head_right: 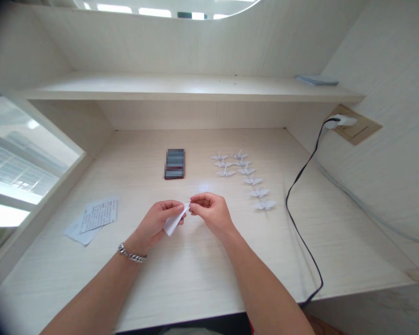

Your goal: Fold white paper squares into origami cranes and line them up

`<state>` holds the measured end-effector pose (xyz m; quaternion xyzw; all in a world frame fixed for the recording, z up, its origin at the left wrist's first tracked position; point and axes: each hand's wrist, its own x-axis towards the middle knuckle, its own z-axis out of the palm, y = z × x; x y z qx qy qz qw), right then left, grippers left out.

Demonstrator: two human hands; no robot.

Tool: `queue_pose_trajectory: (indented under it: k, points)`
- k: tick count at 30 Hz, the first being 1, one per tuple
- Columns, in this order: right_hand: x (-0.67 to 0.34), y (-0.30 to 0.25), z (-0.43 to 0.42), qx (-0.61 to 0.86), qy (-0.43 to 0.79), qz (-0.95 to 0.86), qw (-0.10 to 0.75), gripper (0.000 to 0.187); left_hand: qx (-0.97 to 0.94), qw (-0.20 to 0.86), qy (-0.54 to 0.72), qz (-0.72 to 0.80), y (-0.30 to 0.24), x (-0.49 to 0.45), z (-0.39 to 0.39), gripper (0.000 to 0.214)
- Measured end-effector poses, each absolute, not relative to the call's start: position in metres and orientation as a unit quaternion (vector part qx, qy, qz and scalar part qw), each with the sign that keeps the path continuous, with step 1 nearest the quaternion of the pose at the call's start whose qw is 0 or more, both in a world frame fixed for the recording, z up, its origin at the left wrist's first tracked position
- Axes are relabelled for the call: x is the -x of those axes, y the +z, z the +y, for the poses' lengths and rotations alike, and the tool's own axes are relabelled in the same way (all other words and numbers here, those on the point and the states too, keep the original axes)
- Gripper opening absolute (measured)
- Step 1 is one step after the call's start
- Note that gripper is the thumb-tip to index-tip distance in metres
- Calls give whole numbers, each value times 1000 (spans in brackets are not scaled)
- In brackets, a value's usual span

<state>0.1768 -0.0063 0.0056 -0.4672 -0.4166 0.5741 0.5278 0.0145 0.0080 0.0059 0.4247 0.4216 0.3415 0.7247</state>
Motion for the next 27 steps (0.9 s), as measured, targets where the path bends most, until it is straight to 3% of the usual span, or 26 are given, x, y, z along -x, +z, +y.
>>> queue_pose_trajectory:
  k: [19, 27]
  points:
    - [-179, 1, -6, 472, 546, -447, 528, 19, -496, 661, 343, 445, 12, -14, 7, 31]
    - [-179, 0, -6, 470, 550, -472, 504, 30, -551, 616, 327, 458, 7, -14, 7, 32]
